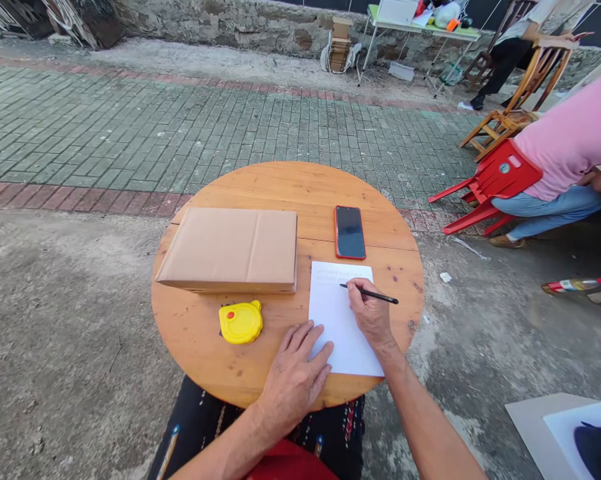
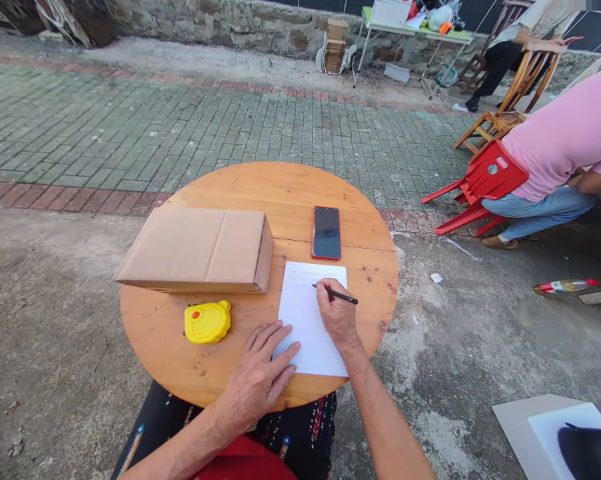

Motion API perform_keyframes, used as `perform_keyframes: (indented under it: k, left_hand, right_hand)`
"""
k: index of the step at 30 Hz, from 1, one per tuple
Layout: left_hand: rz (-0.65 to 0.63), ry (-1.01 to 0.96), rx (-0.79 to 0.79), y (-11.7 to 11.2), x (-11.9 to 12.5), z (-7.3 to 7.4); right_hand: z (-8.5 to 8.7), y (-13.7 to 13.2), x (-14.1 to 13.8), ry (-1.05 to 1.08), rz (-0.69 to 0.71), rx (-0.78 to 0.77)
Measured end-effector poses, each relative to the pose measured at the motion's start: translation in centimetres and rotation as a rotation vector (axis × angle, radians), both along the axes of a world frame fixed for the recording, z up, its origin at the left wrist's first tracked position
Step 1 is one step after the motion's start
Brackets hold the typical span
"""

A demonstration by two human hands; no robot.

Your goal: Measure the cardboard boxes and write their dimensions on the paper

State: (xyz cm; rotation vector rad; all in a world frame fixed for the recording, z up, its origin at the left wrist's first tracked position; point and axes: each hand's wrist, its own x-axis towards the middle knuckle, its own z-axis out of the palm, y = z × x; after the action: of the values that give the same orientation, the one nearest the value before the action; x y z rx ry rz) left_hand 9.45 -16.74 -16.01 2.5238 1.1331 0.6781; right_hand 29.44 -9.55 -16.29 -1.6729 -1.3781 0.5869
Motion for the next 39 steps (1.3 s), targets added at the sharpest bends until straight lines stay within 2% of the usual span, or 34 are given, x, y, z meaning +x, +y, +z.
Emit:
perform_keyframes:
  k: [8, 32, 39]
  left_hand:
    - [0.001, -0.006, -0.011, 0.00, -0.07, -0.38]
    - [0.002, -0.004, -0.019, 0.05, -0.09, -0.23]
    - [-0.003, -0.007, -0.016, 0.10, -0.09, -0.14]
  right_hand:
    - [0.02, 0.03, -0.04, -0.012, -0.008, -0.004]
    - [0.05, -0.18, -0.09, 0.035, 0.003, -0.014]
    - [-0.04, -0.23, 0.10, 0.085, -0.069, 0.016]
